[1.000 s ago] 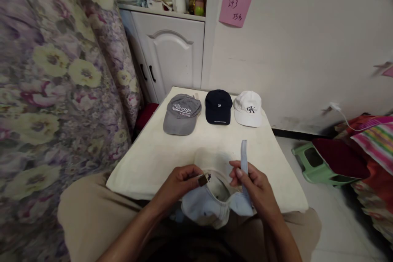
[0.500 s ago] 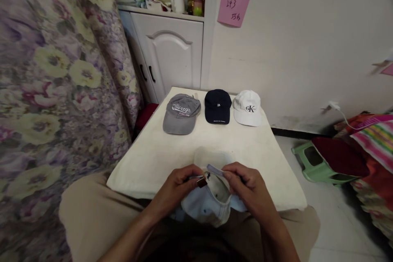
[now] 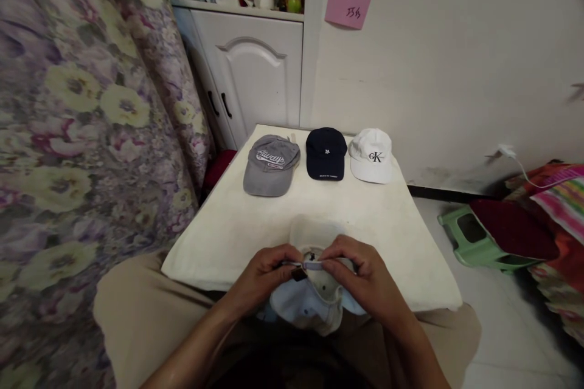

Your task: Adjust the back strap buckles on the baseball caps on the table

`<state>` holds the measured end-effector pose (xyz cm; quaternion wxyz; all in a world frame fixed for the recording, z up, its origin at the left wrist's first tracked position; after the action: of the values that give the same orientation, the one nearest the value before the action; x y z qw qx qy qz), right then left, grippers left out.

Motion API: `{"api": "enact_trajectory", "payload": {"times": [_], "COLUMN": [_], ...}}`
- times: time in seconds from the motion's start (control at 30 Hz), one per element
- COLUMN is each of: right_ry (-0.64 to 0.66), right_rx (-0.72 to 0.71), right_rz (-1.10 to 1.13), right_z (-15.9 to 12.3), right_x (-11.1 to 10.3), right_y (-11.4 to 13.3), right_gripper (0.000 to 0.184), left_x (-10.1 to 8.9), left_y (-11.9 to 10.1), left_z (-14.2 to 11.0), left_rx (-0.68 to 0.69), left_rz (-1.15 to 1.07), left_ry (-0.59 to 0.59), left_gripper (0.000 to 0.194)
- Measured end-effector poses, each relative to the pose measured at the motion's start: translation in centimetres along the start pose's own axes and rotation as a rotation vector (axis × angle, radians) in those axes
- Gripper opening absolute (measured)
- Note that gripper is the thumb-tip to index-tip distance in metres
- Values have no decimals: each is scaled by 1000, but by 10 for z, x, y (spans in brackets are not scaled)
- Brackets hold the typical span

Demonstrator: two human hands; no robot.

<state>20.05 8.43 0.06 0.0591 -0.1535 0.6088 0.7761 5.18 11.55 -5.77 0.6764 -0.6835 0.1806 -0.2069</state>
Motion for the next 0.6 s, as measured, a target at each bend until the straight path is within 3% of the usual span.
{"api": "enact_trajectory", "payload": {"times": [0.23, 0.37, 0.6], "right_ry": [-87, -40, 52], "right_rx": [-50, 13, 201], "right_rz": [-213, -121, 117], "right_z": [1, 4, 3], "right_x": [-2, 6, 14], "right_y": [17, 10, -23], "right_gripper": [13, 13, 15], "left_x": [0, -1, -4], "left_y": [5, 10, 13], "left_z": [2, 1, 1], "left_rx": [-18, -42, -10], "left_rz": [-42, -70, -81], "left_ry": [-6, -13, -6], "left_gripper": [15, 15, 14]}}
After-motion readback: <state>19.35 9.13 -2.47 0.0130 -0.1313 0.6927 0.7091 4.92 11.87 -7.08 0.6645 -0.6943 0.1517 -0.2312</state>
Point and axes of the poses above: each hand's wrist, its own z-axis towards the middle knuckle, its own x-axis out of the palm, y = z × x, the point moved 9 cm from there along z, towards the middle knuckle, and after that the axes turned 2 degrees about -y, right-handed, at the moved point
